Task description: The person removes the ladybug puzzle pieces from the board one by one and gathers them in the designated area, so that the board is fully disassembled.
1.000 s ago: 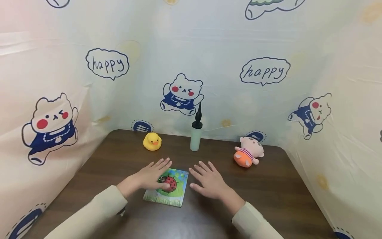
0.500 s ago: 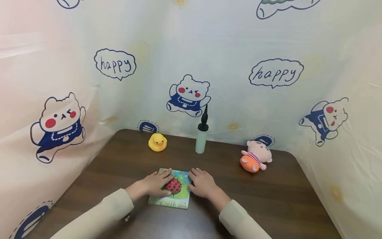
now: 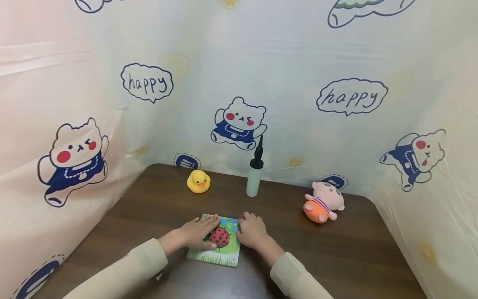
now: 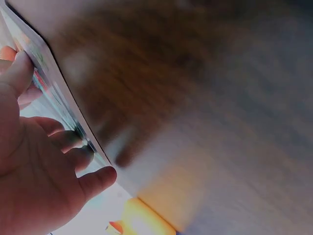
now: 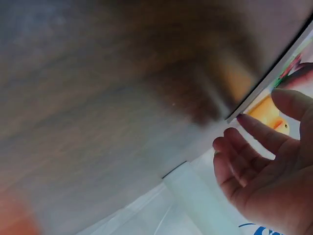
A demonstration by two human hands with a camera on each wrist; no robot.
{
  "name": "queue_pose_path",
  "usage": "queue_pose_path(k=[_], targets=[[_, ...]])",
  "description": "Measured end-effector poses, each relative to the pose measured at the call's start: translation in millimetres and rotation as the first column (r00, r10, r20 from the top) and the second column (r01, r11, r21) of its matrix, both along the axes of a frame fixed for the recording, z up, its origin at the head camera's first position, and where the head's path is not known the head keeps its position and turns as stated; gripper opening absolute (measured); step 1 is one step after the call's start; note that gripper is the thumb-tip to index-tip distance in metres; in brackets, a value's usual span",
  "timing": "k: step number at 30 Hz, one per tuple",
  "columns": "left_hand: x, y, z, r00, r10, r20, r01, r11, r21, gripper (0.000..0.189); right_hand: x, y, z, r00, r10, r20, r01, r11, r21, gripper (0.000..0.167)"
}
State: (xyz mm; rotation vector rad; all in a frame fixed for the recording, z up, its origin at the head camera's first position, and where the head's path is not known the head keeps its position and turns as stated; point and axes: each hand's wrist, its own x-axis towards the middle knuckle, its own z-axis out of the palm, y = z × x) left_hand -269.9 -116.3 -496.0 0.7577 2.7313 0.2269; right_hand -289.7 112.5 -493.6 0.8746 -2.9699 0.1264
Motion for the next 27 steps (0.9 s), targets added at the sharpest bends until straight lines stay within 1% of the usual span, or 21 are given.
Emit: queue_pose_path(k=[2,5,8,12,16,19,21,23,25,27], targets=[[0.4,0.6,-0.4,1.000,0.000,-0.001,0.000,1.000,-0.008,0.083,0.2,0,0.0,1.000,-0.026,-0.001,0.026,0.999,-0.031,0.029],[0.9,0.9,-0.7,1.000,0.003,0.003,-0.003,1.000,-0.024,0.083,-1.2,-1,-0.4,0.999,-0.039,0.003,0.039,0.997,-0.071,0.021],[0.9,0.9,-0.9,1.000,0.005,0.007,-0.005,0.999,-0.036,0.083,-4.6,-2,1.4,0.998,-0.047,0.035,0.050,0.992,-0.119,0.017],[0.0,0.9,-1.2,1.000,0.008,-0.001,-0.008,0.999,-0.040,0.083,-11.2,-4,3.8,0.991,-0.074,0.116,0.095,0.977,-0.189,0.014],[0.2,2.7,-0.3,1.000,0.014,-0.007,-0.015,0.999,-0.047,0.083,-15.2,-4,5.2,0.975,-0.109,0.193,0.154,0.959,-0.237,0.006],[0.4,3.7,0.4,1.000,0.017,-0.001,-0.017,0.999,-0.051,0.083,-16.7,-4,4.9,0.956,-0.139,0.260,0.213,0.935,-0.283,0.007],[0.5,4.1,0.9,1.000,0.019,0.005,-0.018,0.998,-0.057,0.083,-17.6,-4,4.0,0.942,-0.148,0.301,0.249,0.911,-0.329,0.011],[0.7,4.7,1.0,1.000,0.018,-0.004,-0.018,0.997,-0.073,0.083,-19.0,-4,3.9,0.934,-0.147,0.327,0.271,0.886,-0.377,0.016],[2.0,5.9,1.5,0.999,0.005,-0.041,-0.010,0.994,-0.106,0.080,-21.0,-5,3.9,0.928,-0.141,0.344,0.286,0.863,-0.417,0.020],[5.2,8.1,1.6,0.993,-0.031,-0.111,0.014,0.988,-0.152,0.076,-23.1,-5,4.3,0.922,-0.137,0.363,0.299,0.847,-0.440,0.021]])
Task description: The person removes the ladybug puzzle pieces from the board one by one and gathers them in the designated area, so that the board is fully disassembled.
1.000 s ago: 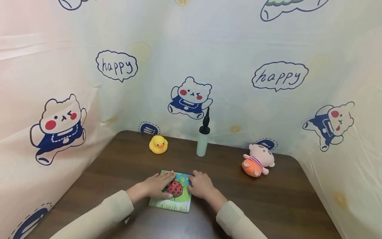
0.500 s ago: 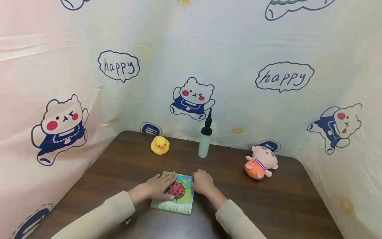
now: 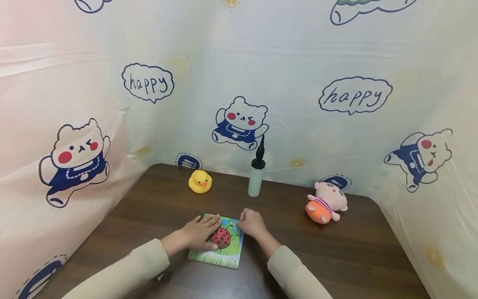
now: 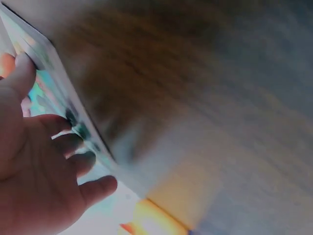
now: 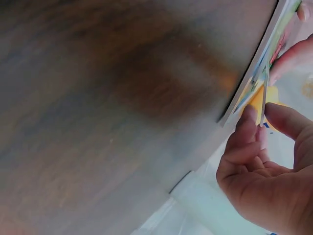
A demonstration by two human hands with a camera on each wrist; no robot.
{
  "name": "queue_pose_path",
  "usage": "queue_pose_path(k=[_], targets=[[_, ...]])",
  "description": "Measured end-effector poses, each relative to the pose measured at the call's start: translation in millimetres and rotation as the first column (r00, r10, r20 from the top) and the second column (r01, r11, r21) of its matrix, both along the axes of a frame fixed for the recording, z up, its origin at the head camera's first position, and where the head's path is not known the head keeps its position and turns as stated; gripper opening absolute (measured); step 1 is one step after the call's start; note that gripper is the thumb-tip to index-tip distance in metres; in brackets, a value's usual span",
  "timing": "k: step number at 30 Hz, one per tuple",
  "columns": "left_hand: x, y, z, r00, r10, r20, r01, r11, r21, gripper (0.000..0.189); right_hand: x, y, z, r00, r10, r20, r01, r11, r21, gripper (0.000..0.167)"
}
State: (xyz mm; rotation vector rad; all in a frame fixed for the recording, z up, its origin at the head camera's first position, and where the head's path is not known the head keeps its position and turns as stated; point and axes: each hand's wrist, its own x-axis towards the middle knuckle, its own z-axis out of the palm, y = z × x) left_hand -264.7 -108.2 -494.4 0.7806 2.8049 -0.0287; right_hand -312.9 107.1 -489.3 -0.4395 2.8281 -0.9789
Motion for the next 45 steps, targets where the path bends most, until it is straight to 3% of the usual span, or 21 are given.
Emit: queue_pose_path(k=[3,5,10,16,20,25,29,33,36,39,45], targets=[[8.0,4.6,1.8,0.994,-0.060,-0.090,0.056,0.997,-0.049,0.063,-3.1,0,-0.5,0.999,-0.015,0.034,0.015,1.000,-0.021,0.019],[13.6,8.4,3.2,0.989,-0.095,-0.109,0.089,0.994,-0.060,0.055,-4.0,1,-0.7,0.998,-0.025,0.064,0.027,0.999,-0.034,0.018],[20.8,14.0,7.7,0.994,-0.103,-0.036,0.101,0.993,-0.057,0.046,-3.5,4,-0.5,0.990,-0.051,0.135,0.065,0.993,-0.098,0.018],[17.8,15.1,8.7,0.996,-0.084,0.025,0.085,0.996,-0.040,0.045,-2.5,5,3.0,0.973,-0.033,0.229,0.087,0.969,-0.230,0.016],[14.5,17.2,6.9,0.996,-0.078,0.037,0.079,0.997,-0.017,0.045,-1.5,8,12.2,0.970,-0.020,0.242,0.092,0.953,-0.289,0.016],[14.7,15.7,4.2,0.997,-0.060,0.056,0.060,0.998,0.000,0.045,1.7,22,27.5,0.966,-0.070,0.247,0.156,0.924,-0.349,0.018],[21.1,4.1,2.3,0.997,-0.026,0.077,0.026,1.000,0.006,0.046,2.6,50,34.1,0.948,-0.148,0.282,0.256,0.881,-0.397,0.018],[25.6,-5.6,0.7,0.997,-0.010,0.081,0.009,1.000,0.010,0.046,5.7,97,38.3,0.923,-0.221,0.315,0.345,0.838,-0.422,0.025],[25.9,-8.5,0.6,0.997,-0.011,0.080,0.008,0.999,0.033,0.046,9.7,136,41.0,0.917,-0.257,0.306,0.369,0.838,-0.403,0.028],[25.8,-9.9,0.4,0.997,-0.004,0.077,0.000,0.999,0.051,0.045,15.5,171,42.6,0.910,-0.292,0.293,0.384,0.859,-0.339,0.025],[24.3,-8.1,-0.2,0.999,-0.005,0.051,0.002,0.999,0.054,0.043,28.6,219,33.8,0.859,-0.376,0.346,0.457,0.869,-0.189,0.018]])
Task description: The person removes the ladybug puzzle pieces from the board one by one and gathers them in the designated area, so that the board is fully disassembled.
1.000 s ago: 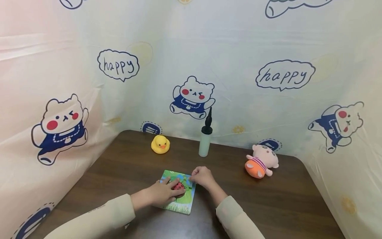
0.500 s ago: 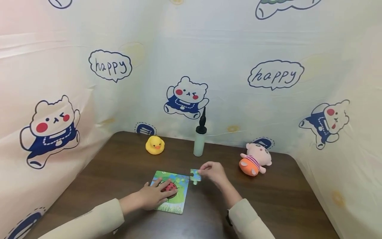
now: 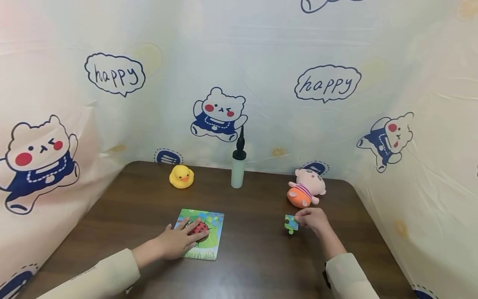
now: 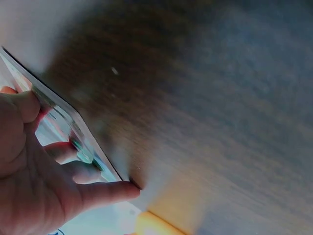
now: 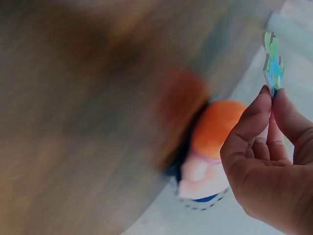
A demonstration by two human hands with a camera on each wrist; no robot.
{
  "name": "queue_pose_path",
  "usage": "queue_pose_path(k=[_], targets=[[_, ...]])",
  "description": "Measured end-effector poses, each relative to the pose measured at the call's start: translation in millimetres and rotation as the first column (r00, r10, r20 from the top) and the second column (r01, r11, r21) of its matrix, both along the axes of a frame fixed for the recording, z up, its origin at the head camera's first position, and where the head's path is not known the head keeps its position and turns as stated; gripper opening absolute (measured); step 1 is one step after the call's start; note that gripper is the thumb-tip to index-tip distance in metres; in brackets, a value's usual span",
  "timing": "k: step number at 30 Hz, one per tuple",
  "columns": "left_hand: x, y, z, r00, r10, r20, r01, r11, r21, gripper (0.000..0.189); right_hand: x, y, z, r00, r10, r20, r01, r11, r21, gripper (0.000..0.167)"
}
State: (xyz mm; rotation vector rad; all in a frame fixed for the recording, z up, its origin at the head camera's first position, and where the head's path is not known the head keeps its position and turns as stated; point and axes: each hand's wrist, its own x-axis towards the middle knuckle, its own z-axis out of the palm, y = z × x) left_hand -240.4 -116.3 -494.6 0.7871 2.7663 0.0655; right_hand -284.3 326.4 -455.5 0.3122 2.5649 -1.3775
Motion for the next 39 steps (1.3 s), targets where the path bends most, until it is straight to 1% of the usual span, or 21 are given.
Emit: queue_pose_path(k=[2,5,7,11,14,18,21,25,28,31,33,37,39], targets=[[-0.9,-1.6,-0.4,1.000,0.000,-0.005,0.000,1.000,-0.001,0.043,-0.1,7,-5.4,1.000,-0.010,0.024,0.010,1.000,0.024,0.017],[-2.0,-2.7,-1.6,1.000,-0.003,-0.007,0.003,1.000,-0.004,0.044,-0.7,14,-13.2,0.999,-0.021,0.030,0.019,0.998,0.052,0.014],[-2.3,-3.0,-2.5,1.000,-0.005,-0.006,0.005,1.000,-0.006,0.044,-1.3,17,-18.2,1.000,-0.021,0.020,0.020,0.997,0.076,0.012],[-0.9,-2.6,-3.6,1.000,-0.015,0.001,0.015,1.000,-0.004,0.044,-3.1,22,-26.2,1.000,0.027,-0.007,-0.025,0.988,0.155,0.011],[0.9,-1.8,-4.2,1.000,-0.029,-0.004,0.029,1.000,0.001,0.044,-4.0,24,-31.3,0.999,0.036,-0.033,-0.028,0.977,0.210,0.008],[2.2,0.1,-4.8,0.998,-0.053,-0.016,0.053,0.999,-0.002,0.044,-5.6,27,-35.6,0.994,0.067,-0.081,-0.039,0.950,0.309,0.008],[0.6,4.2,-5.0,0.995,-0.085,-0.051,0.084,0.996,-0.022,0.045,-8.8,29,-36.3,0.988,0.114,-0.101,-0.065,0.916,0.395,0.009],[-3.3,13.6,-4.5,0.984,-0.128,-0.121,0.124,0.991,-0.044,0.045,-14.0,28,-35.3,0.985,0.146,-0.093,-0.086,0.878,0.470,0.009],[-4.0,19.5,-4.4,0.979,-0.142,-0.144,0.135,0.989,-0.053,0.045,-15.9,26,-36.6,0.987,0.152,-0.058,-0.103,0.860,0.499,0.010],[-3.0,22.7,-4.5,0.978,-0.142,-0.151,0.134,0.989,-0.063,0.045,-16.8,22,-38.9,0.987,0.156,-0.033,-0.116,0.843,0.525,0.011],[-2.7,23.7,-3.9,0.981,-0.129,-0.147,0.122,0.991,-0.056,0.045,-16.7,18,-39.1,0.987,0.158,-0.028,-0.119,0.837,0.534,0.013],[-6.8,23.7,-0.8,0.988,-0.094,-0.120,0.093,0.996,-0.017,0.047,-17.7,12,-36.1,0.986,0.165,-0.034,-0.117,0.819,0.562,0.017],[-10.5,22.5,3.2,0.990,-0.086,-0.109,0.089,0.996,0.025,0.048,-15.3,6,-32.4,0.989,0.147,-0.029,-0.105,0.816,0.568,0.017]])
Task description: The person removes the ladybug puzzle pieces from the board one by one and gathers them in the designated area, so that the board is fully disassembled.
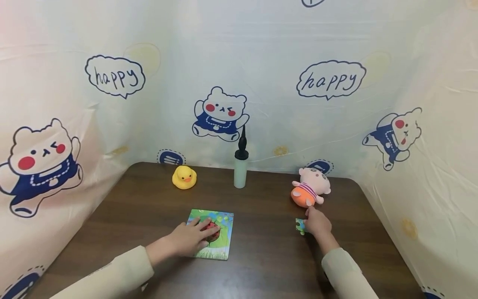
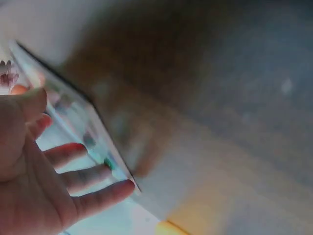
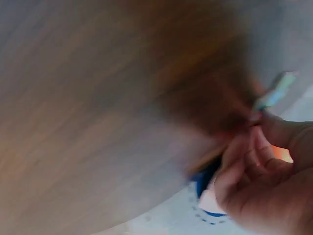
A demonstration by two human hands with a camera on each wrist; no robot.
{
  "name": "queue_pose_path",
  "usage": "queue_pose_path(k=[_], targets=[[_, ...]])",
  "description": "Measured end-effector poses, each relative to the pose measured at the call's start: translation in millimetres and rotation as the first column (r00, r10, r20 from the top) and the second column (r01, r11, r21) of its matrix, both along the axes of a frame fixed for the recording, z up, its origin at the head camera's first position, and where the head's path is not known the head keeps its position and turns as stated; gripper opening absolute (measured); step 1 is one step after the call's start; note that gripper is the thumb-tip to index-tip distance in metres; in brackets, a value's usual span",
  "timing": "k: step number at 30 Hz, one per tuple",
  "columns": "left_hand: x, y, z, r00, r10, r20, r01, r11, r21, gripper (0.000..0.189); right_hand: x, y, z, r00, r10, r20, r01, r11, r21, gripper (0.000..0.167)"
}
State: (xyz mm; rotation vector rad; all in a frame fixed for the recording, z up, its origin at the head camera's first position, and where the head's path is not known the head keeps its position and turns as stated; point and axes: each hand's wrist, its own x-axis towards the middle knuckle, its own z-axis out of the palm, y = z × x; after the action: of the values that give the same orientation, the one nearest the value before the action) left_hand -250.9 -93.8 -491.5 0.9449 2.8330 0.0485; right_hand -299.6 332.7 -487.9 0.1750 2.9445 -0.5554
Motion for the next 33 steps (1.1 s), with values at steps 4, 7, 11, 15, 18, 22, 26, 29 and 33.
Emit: queue_pose_path(k=[4,7,11,15,18,22,26,29,33], targets=[[-10.8,-6.0,9.6,0.999,0.035,0.000,-0.035,0.998,0.057,0.052,8.7,-21,13.5,0.996,-0.073,-0.049,0.072,0.997,-0.030,0.011],[-16.6,-12.0,14.5,0.994,0.107,0.017,-0.108,0.993,0.047,0.060,15.7,-43,19.5,0.989,-0.088,-0.121,0.077,0.993,-0.088,0.011],[-18.2,-19.7,13.1,0.981,0.176,0.079,-0.177,0.984,0.006,0.076,17.3,-76,21.1,0.983,-0.016,-0.185,-0.006,0.993,-0.118,0.010],[-15.4,-24.4,7.7,0.975,0.180,0.134,-0.183,0.983,0.011,0.081,18.7,-109,15.3,0.975,0.048,-0.215,-0.077,0.989,-0.128,0.008],[-13.7,-25.8,5.2,0.973,0.169,0.154,-0.177,0.983,0.040,0.083,20.8,-132,10.0,0.971,0.076,-0.226,-0.108,0.986,-0.129,0.007],[-12.5,-29.6,5.2,0.973,0.176,0.150,-0.186,0.981,0.053,0.087,20.5,-163,8.0,0.962,0.124,-0.245,-0.158,0.980,-0.124,0.007],[-9.4,-32.8,9.1,0.961,0.213,0.176,-0.221,0.975,0.025,0.089,20.1,-192,8.0,0.946,0.179,-0.270,-0.219,0.968,-0.124,0.007],[-6.2,-34.3,12.8,0.946,0.242,0.216,-0.249,0.969,0.006,0.091,19.5,-212,7.5,0.937,0.226,-0.268,-0.269,0.953,-0.138,0.006],[-3.8,-33.5,12.8,0.944,0.235,0.231,-0.246,0.969,0.020,0.093,19.6,-235,5.5,0.934,0.282,-0.219,-0.319,0.935,-0.155,0.013]])
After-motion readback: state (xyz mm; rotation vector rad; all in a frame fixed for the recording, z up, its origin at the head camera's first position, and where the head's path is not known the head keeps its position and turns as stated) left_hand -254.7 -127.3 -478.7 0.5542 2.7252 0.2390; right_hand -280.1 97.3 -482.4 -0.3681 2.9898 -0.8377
